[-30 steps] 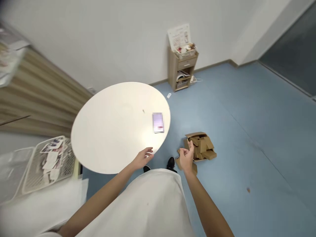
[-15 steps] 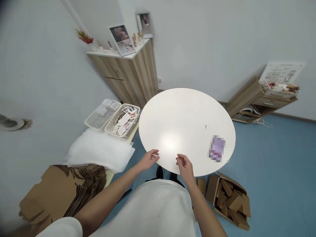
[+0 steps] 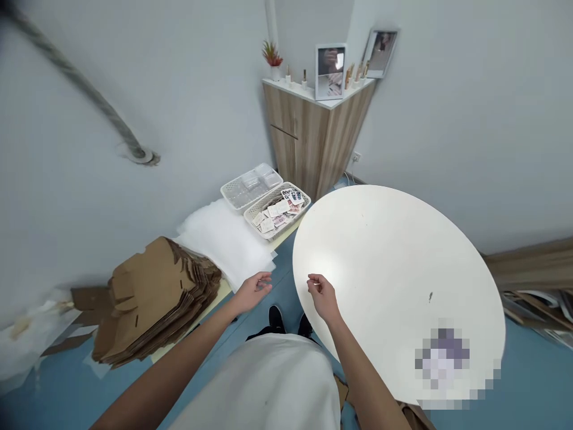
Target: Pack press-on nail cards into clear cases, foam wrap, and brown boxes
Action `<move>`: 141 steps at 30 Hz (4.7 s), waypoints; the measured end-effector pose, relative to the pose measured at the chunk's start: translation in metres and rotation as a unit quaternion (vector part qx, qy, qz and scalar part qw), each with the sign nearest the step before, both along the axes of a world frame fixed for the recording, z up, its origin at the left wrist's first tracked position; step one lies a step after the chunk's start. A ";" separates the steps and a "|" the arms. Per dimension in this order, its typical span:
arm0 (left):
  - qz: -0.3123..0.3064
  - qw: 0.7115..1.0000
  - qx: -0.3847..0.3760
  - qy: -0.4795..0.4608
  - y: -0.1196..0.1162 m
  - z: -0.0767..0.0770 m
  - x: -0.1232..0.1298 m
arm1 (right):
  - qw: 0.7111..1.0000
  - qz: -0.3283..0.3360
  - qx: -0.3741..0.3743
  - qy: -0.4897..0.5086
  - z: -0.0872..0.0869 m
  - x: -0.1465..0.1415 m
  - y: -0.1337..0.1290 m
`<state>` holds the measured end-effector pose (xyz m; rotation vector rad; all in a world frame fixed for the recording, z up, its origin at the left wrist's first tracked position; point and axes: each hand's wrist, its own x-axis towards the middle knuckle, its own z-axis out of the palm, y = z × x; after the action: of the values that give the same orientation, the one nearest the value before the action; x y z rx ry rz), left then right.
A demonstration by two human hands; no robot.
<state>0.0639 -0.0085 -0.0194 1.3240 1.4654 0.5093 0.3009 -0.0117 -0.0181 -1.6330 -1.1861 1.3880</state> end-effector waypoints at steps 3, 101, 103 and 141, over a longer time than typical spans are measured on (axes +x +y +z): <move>0.024 0.999 0.036 -0.007 0.010 0.006 -0.023 | 0.998 0.056 0.001 -0.028 0.000 -0.020 0.022; -0.074 0.958 -0.133 -0.242 0.004 0.031 0.182 | 0.902 -0.236 0.262 -0.250 0.004 0.041 -0.084; -0.070 0.960 -0.130 -0.239 0.006 0.029 0.186 | 0.905 -0.187 0.276 -0.263 -0.001 0.048 -0.084; -0.202 0.956 -0.009 -0.210 0.072 0.004 0.189 | 0.961 -0.230 0.105 -0.108 0.001 0.062 -0.055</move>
<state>0.2525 0.0633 -0.0156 1.3565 0.8210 0.4683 0.3627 -0.0671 -0.0167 -1.7926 -0.9481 0.7825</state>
